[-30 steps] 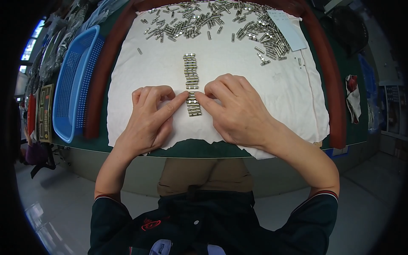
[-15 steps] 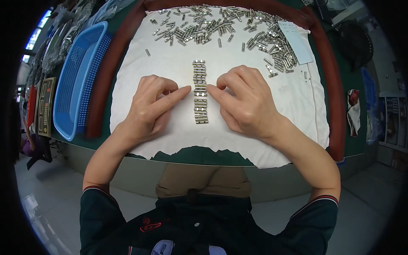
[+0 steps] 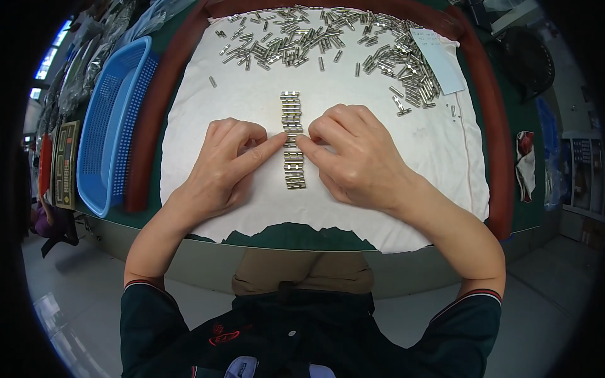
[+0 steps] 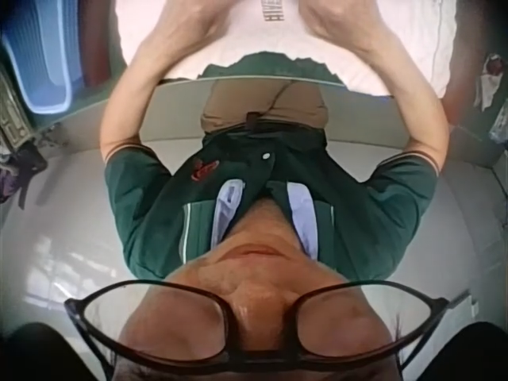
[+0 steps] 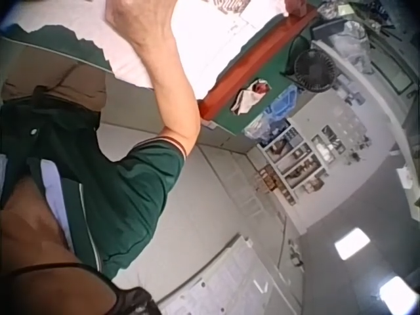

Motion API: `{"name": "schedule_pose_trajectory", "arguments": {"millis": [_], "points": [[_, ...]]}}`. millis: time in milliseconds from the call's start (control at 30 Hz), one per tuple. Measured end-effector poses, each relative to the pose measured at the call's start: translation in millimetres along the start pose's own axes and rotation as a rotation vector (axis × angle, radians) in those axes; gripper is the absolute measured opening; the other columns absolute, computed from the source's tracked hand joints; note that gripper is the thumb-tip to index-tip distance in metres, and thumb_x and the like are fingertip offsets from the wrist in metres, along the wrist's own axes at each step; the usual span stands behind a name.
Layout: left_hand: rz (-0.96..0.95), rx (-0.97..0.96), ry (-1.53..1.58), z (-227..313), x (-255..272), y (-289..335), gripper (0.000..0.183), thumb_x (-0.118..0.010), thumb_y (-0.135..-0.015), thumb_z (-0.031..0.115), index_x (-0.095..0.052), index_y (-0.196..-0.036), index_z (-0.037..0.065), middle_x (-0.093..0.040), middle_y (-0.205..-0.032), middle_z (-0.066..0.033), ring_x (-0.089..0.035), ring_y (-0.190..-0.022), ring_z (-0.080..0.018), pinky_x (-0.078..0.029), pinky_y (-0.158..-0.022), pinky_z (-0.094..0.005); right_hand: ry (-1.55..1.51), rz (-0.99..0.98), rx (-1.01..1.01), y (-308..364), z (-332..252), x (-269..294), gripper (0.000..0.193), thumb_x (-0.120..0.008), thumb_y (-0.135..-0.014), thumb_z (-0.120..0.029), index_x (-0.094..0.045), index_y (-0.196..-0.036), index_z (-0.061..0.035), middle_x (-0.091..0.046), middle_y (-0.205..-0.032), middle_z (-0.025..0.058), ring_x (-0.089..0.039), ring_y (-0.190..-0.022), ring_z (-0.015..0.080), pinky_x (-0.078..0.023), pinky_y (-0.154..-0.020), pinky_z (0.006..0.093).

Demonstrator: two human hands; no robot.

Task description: Arranging small metal components into neat rows on a workbench for quality control or assembly preparation.

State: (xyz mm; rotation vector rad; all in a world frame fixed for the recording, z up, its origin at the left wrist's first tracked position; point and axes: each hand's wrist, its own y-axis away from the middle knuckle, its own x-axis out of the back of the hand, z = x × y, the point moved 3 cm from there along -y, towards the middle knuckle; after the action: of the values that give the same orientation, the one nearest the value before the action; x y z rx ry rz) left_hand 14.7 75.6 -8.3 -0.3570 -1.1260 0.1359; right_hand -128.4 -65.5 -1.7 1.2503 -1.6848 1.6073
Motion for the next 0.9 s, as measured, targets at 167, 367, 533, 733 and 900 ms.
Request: {"name": "schedule_pose_trajectory", "arguments": {"millis": [167,367,533,733,900], "points": [[-0.018,-0.002,0.011,0.8,1.8,-0.4,0.055,-0.059,-0.066,-0.009,-0.066,-0.118,0.006,-0.054,-0.097,-0.0070,-0.050,-0.091,-0.0222,-0.036,-0.085,-0.0354,-0.023,-0.010,0.004,1.5,0.2,-0.1,0.046,-0.065,-0.056,-0.002,-0.068,-0.102,-0.0024,-0.058,-0.089,0.0066,-0.055,-0.084,0.0256,-0.044,-0.075,0.0380],[0.005,-0.020,0.055,0.9,4.3,0.4,0.052,-0.057,-0.065,-0.011,-0.068,-0.113,0.005,-0.056,-0.098,-0.0072,-0.051,-0.092,-0.0222,-0.036,-0.085,-0.0352,-0.050,0.024,0.026,1.2,-1.2,0.9,0.046,-0.065,-0.056,-0.002,-0.069,-0.102,-0.0020,-0.058,-0.089,0.0064,-0.054,-0.084,0.0253,-0.043,-0.074,0.0373],[0.045,0.111,0.029,0.2,3.0,-3.0,0.057,-0.053,-0.067,-0.013,-0.065,-0.119,0.005,-0.055,-0.102,-0.0096,-0.051,-0.093,-0.0229,-0.037,-0.084,-0.0353,0.019,0.044,-0.059,1.8,2.2,0.0,0.048,-0.063,-0.056,0.002,-0.068,-0.104,0.0005,-0.057,-0.089,0.0079,-0.054,-0.084,0.0257,-0.043,-0.073,0.0370],[-0.010,0.057,-0.027,-0.5,-0.1,-2.0,0.058,-0.059,-0.065,-0.010,-0.062,-0.121,0.004,-0.052,-0.103,-0.0100,-0.052,-0.097,-0.0248,-0.036,-0.086,-0.0373,0.020,0.031,-0.057,-0.8,0.6,-1.7,0.034,-0.065,-0.062,-0.001,-0.067,-0.096,-0.0001,-0.057,-0.086,0.0055,-0.055,-0.085,0.0232,-0.043,-0.073,0.0352],[-0.002,0.041,-0.011,-1.6,0.5,-1.4,0.056,-0.060,-0.066,-0.010,-0.063,-0.120,0.006,-0.053,-0.104,-0.0098,-0.052,-0.097,-0.0244,-0.036,-0.086,-0.0372,-0.026,0.005,-0.040,1.5,1.1,-1.5,0.046,-0.063,-0.057,0.003,-0.068,-0.102,-0.0001,-0.057,-0.089,0.0087,-0.054,-0.084,0.0266,-0.043,-0.073,0.0374]]}}
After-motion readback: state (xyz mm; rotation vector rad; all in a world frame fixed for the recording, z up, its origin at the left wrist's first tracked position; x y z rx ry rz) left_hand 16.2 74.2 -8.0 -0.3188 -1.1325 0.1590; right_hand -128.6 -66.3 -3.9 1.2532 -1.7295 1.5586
